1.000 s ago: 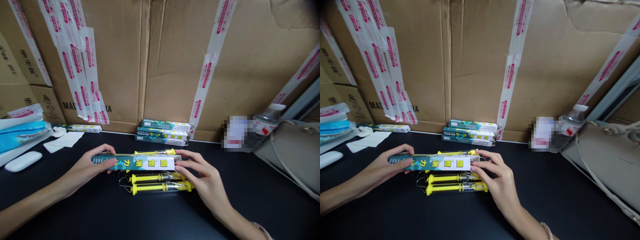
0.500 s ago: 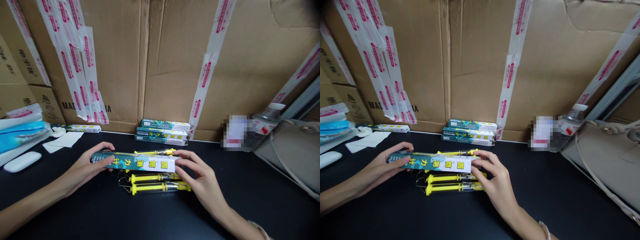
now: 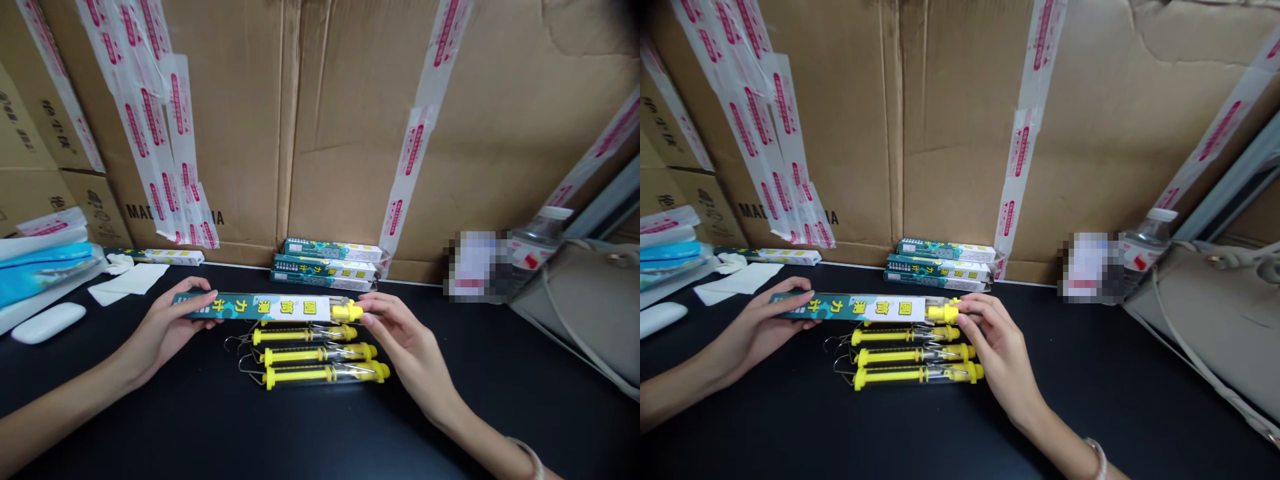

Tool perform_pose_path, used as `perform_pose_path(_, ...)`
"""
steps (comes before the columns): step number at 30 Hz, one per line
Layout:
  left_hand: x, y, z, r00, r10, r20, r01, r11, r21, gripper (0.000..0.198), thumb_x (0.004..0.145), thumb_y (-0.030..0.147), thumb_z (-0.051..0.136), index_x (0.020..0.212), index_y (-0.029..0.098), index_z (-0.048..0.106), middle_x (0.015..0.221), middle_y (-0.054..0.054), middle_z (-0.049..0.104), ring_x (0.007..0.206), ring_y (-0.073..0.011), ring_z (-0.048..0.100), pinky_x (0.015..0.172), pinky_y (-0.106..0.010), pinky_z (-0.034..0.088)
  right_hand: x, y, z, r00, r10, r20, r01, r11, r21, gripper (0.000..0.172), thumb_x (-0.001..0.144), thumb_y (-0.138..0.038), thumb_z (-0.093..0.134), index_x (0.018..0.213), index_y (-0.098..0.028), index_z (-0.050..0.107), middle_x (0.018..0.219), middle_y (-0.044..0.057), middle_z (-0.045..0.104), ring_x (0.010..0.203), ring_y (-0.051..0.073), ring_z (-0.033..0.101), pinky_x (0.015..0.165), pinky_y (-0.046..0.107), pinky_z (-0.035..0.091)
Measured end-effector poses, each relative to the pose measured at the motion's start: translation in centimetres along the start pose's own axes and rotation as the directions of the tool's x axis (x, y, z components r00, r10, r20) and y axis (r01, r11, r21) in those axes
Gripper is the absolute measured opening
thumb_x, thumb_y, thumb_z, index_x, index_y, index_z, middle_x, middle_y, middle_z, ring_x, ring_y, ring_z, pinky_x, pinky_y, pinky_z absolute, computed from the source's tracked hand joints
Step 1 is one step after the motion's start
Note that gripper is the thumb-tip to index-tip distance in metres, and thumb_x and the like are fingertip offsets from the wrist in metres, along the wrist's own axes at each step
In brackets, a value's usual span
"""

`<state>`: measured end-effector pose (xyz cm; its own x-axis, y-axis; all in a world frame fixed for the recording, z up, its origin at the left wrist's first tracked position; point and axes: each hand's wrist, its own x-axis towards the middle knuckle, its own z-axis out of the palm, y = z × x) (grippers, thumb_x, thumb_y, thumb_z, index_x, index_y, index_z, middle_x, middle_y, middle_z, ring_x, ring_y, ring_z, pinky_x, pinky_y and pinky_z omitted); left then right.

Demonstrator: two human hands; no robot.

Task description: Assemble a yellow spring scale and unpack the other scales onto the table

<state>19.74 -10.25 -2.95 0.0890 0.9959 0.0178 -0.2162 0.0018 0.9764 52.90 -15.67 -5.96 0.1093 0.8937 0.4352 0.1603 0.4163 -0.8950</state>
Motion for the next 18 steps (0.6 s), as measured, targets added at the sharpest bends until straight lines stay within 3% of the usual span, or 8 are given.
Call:
perform_pose_path(4, 0.34, -0.17, -0.31, 1.0, -0.005, -0.03, 0.005, 1.0, -0.005, 0.035, 0.07, 0.029, 0.087, 0.085, 0.02, 0.056, 0.073, 0.0, 0.065, 0.065, -0.0151, 0.063, 0.058, -0.022, 0.049, 0.39, 0.23, -0.27, 0.994, 0.104, 0.017, -0.105, 0.986, 0.128, 0.027, 0.093, -0.048, 0.064, 0.108, -0.025, 0.064, 0.094, 0.005, 0.072, 0.086, 0.019, 0.069, 0.083, 0.034, 0.056)
perform_pose_path(9, 0.37, -0.46, -0.57, 0.999, -0.011, -0.04, 0.011, 1.0, 0.01, 0.039, 0.066, 0.032, 0.09, 0.084, 0.02, 0.057, 0.075, 0.0, 0.066, 0.065, -0.0144, 0.061, 0.056, -0.02, 0.048, 0.31, -0.03, -0.06, 0.972, 0.227, 0.063, -0.236, 0.947, 0.22, 0.039, 0.09, -0.051, 0.067, 0.114, -0.021, 0.058, 0.077, 0.004, 0.074, 0.072, 0.017, 0.07, 0.073, 0.03, 0.058)
perform_pose_path(13, 0.07, -0.29, -0.22, 0.999, 0.011, -0.033, -0.01, 0.999, 0.042, 0.04, 0.063, 0.033, 0.091, 0.082, 0.02, 0.058, 0.076, 0.0, 0.064, 0.067, -0.0148, 0.058, 0.054, -0.02, 0.049, 0.32, -0.38, 0.21, 0.954, 0.293, 0.06, -0.299, 0.933, 0.2, 0.044, 0.076, -0.042, 0.083, 0.112, -0.021, 0.068, 0.093, 0.004, 0.076, 0.073, 0.014, 0.067, 0.065, 0.023, 0.054)
perform_pose_path(15, 0.01, -0.21, 0.02, 0.999, 0.009, -0.036, -0.007, 0.998, 0.056, 0.04, 0.062, 0.033, 0.092, 0.081, 0.02, 0.058, 0.075, 0.0, 0.064, 0.067, -0.0152, 0.058, 0.052, -0.021, 0.049, 0.37, -0.55, 0.28, 0.948, 0.311, 0.063, -0.317, 0.931, 0.182, 0.041, 0.073, -0.041, 0.086, 0.107, -0.02, 0.073, 0.103, 0.007, 0.076, 0.08, 0.016, 0.068, 0.069, 0.024, 0.055)
perform_pose_path(18, 0.06, -0.23, 0.16, 0.999, 0.015, -0.047, -0.013, 0.999, 0.049, 0.041, 0.061, 0.032, 0.092, 0.081, 0.02, 0.059, 0.074, 0.0, 0.064, 0.066, -0.0149, 0.058, 0.051, -0.02, 0.048, 0.43, -0.6, 0.22, 0.951, 0.306, 0.042, -0.309, 0.937, 0.161, 0.036, 0.071, -0.042, 0.086, 0.099, -0.02, 0.078, 0.101, 0.006, 0.076, 0.083, 0.018, 0.067, 0.073, 0.026, 0.054)
